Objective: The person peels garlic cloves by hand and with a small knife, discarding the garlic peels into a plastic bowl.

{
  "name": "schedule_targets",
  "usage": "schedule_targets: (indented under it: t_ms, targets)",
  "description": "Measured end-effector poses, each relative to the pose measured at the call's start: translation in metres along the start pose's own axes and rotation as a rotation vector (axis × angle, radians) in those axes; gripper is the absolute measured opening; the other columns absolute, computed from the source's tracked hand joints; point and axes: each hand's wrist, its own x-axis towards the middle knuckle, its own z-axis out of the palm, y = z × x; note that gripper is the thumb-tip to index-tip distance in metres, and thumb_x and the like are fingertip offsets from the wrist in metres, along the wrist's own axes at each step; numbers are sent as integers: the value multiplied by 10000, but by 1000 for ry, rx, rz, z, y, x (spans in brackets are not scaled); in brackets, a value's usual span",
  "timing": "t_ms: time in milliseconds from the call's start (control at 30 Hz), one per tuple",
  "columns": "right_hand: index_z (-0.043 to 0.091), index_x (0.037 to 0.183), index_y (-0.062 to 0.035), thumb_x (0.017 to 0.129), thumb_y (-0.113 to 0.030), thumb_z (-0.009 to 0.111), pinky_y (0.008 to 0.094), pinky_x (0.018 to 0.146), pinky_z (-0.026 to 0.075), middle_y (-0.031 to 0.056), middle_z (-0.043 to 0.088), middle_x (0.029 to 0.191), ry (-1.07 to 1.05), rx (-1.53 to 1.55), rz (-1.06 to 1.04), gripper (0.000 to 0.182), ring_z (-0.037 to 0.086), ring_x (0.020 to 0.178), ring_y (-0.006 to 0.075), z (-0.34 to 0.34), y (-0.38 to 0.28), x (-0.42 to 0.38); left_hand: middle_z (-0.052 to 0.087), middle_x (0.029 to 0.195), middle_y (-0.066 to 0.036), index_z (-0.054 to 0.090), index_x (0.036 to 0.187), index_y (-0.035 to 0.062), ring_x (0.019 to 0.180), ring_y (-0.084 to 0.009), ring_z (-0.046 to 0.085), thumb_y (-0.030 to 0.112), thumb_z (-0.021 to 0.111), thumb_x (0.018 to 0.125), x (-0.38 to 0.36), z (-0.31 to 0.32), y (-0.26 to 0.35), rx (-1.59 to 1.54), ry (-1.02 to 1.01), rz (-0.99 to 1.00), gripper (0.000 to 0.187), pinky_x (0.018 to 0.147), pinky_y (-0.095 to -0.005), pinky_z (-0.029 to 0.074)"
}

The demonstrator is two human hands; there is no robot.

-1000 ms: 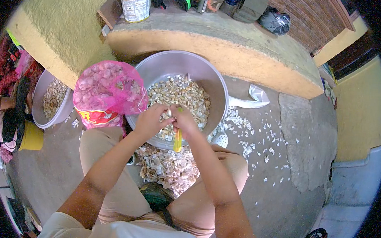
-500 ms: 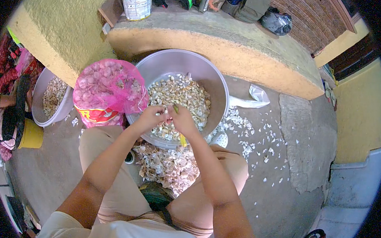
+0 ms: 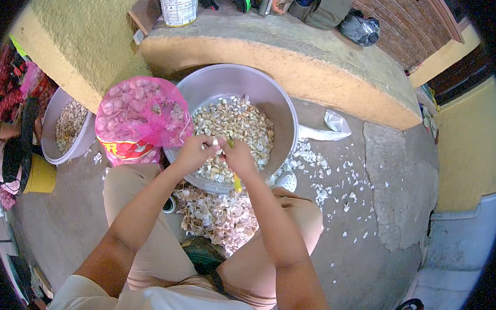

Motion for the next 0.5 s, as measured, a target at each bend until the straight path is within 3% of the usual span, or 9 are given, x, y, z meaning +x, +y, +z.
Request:
schedule_targets:
  t_ms: [133,233,300,333,433,500]
  targets:
    - [572,863,4,813,-345,500,276,408,413,72,565,559,106,-25,1,360,515,421,145,0,-2,0,579,694,-105,573,798,4,644,-151,545,261,629,730,3,-1,-7,2,-20,-42,272,536,-300,412]
    - [556,945,6,806,-342,504,288,436,428,92,581,585,227,-100,-74,378,541,444,163,-2,1,3,539,594,-67,538,788,-10,508,-171,523,240,585,744,2,5,1,-321,85,-193,258,489,-306,415]
    - [528,1003,11,802,-341,506,294,447,433,104,586,595,232,-134,-78,406,549,449,173,-4,-2,2,541,654,-55,518,861,-3,570,-143,527,175,542,769,10,3,-10,-858,-70,-303,202,519,-277,416]
    - [511,1027,11,799,-352,515,280,418,417,98,594,617,153,-96,-90,429,529,444,149,-6,-3,2,543,684,-49,508,898,0,600,-130,529,143,520,782,13,3,-14,-1126,-154,-355,184,534,-262,416]
    - [475,1076,5,790,-359,541,248,355,378,79,602,656,-34,13,-93,467,478,426,95,-8,-16,-6,536,820,-65,499,937,15,721,-117,524,47,470,786,11,5,-10,-1153,2,-295,157,611,-236,412]
    - [475,1077,-6,787,-328,555,242,346,363,69,587,644,-87,77,-50,441,454,407,85,-5,-28,-18,519,879,-69,487,958,18,769,-121,514,43,470,791,9,3,-8,-1132,-11,-262,169,644,-234,406]
